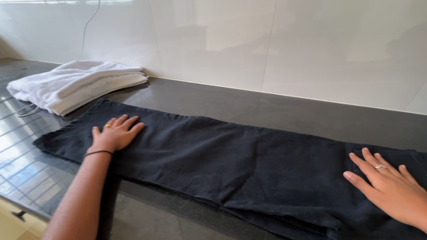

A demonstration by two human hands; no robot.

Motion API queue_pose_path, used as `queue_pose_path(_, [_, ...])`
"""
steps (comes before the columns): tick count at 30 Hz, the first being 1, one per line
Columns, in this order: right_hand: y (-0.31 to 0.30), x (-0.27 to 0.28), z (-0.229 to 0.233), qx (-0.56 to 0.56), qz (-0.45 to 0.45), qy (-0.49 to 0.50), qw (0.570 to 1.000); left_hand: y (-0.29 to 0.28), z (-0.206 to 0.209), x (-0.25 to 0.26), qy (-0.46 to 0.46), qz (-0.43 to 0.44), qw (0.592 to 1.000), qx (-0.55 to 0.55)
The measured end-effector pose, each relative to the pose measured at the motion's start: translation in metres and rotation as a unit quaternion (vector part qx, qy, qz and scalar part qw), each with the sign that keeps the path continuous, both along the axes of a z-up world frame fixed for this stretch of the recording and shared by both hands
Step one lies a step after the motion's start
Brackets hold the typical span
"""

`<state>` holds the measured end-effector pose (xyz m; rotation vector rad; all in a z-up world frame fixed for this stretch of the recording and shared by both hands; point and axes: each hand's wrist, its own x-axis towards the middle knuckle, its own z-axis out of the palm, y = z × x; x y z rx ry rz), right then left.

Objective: Folding a pair of black jeans on a countertop.

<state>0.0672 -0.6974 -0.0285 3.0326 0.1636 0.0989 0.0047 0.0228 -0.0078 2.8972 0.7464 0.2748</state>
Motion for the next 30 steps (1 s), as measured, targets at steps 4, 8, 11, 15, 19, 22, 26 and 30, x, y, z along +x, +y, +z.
queue_pose_path(4, [-0.002,-0.001,0.001,0.006,0.009,-0.001,1.000,0.005,0.001,0.013,0.000,0.038,0.999,-0.009])
queue_pose_path(8, [0.003,-0.007,0.002,-0.003,0.011,-0.001,1.000,0.003,-0.014,0.075,0.027,0.179,0.981,0.062])
queue_pose_path(11, [0.002,-0.006,0.012,0.000,0.014,-0.006,1.000,-0.015,-0.016,0.093,-0.026,0.210,0.970,0.117])
queue_pose_path(15, [0.008,-0.008,0.007,0.012,0.007,0.000,1.000,-0.040,-0.003,0.060,-0.151,0.064,0.978,0.130])
queue_pose_path(19, [0.008,-0.005,0.003,0.000,0.005,-0.010,1.000,-0.091,0.018,0.045,-0.177,-0.092,0.973,0.112])
queue_pose_path(22, [0.003,-0.002,0.002,-0.003,0.009,-0.011,1.000,-0.124,0.010,0.052,-0.153,-0.159,0.974,0.057])
queue_pose_path(26, [0.002,0.000,-0.001,-0.003,0.014,-0.009,1.000,-0.130,-0.008,0.052,-0.141,-0.207,0.965,0.074])
queue_pose_path(30, [0.005,-0.003,0.000,0.000,0.006,-0.011,1.000,-0.130,-0.001,0.048,-0.048,-0.159,0.986,0.025])
